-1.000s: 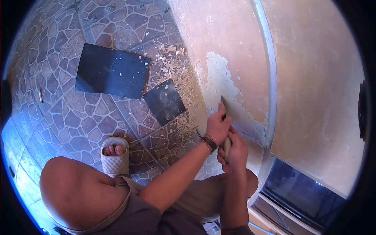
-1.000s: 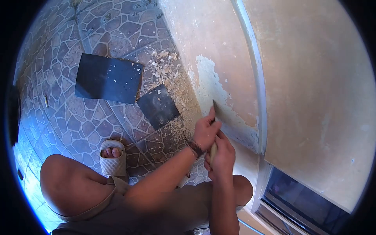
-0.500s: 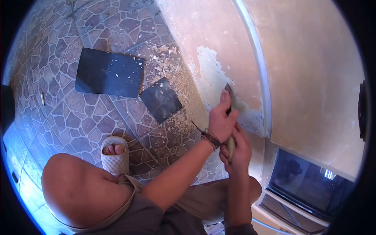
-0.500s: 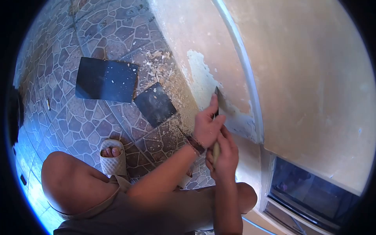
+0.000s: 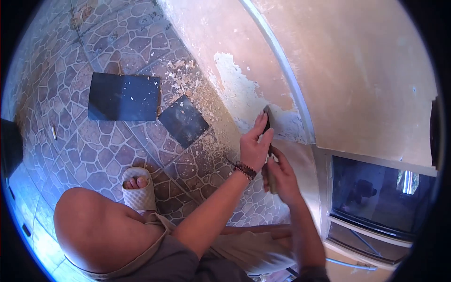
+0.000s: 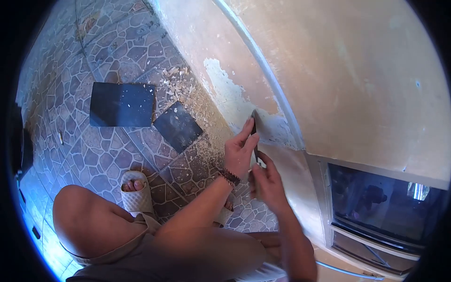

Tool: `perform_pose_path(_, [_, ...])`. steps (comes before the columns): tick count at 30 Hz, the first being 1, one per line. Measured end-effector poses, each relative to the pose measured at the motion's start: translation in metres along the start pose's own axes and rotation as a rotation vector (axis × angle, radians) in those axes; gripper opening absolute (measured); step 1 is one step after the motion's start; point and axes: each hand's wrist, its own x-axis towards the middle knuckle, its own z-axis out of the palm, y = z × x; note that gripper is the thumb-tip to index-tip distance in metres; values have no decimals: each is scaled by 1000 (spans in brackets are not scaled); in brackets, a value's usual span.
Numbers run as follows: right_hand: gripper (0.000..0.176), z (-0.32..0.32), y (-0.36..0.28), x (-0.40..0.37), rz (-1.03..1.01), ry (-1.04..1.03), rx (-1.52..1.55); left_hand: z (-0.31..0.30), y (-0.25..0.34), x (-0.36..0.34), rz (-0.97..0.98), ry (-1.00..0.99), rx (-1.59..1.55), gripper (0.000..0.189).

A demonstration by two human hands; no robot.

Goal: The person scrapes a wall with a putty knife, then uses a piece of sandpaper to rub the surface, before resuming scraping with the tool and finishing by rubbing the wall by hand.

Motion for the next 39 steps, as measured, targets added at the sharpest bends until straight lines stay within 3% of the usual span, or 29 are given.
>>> perform_pose_path(4, [43,-36,-18,-10,40,-77,-132,15,-1,-14,-66,61,65,50])
perform_pose_path(5, [44,-37,-16,-14,8,-75,-150,19,-1,-17,7,40,108,52])
perform_pose_path(7, [46,-41,-6,-7,-63,-113,1,26,1,-20,150,-5,218,56])
perform_pose_path(12, [51,-26,45,26,-313,-193,291,15,4,-13,243,-133,525,65])
perform_pose_path(17, [43,10,77,35,-338,-35,537,5,2,-9,327,-205,810,63])
perform_pose_path(19, [41,22,92,71,-612,49,531,8,-3,-5,368,-176,863,62])
perform_pose_path(21, [40,24,101,86,-603,16,578,6,2,8,379,-143,895,62])
perform_pose_path(24, [39,25,81,71,-361,-117,673,2,9,11,408,-136,1026,65])
perform_pose_path(26, [41,31,93,69,-459,-22,653,-2,-2,1,414,-171,1076,66])
perform_pose_path(28, [41,42,79,74,-523,53,836,3,-2,6,516,-137,1132,67])
perform_pose_path(30, [41,35,75,76,-471,-6,819,8,-2,10,494,-70,1123,68])
perform_pose_path(31, [41,23,67,81,-396,-111,715,10,6,16,337,-40,1041,68])
perform_pose_path(33, [40,23,77,82,-361,-196,682,3,7,19,383,-58,1087,69])
perform_pose_path(36, [38,32,82,89,-502,-133,804,7,-1,9,492,-92,1130,70])
perform_pose_path(39, [40,31,67,93,-512,-130,784,10,-9,7,540,-81,1137,68])
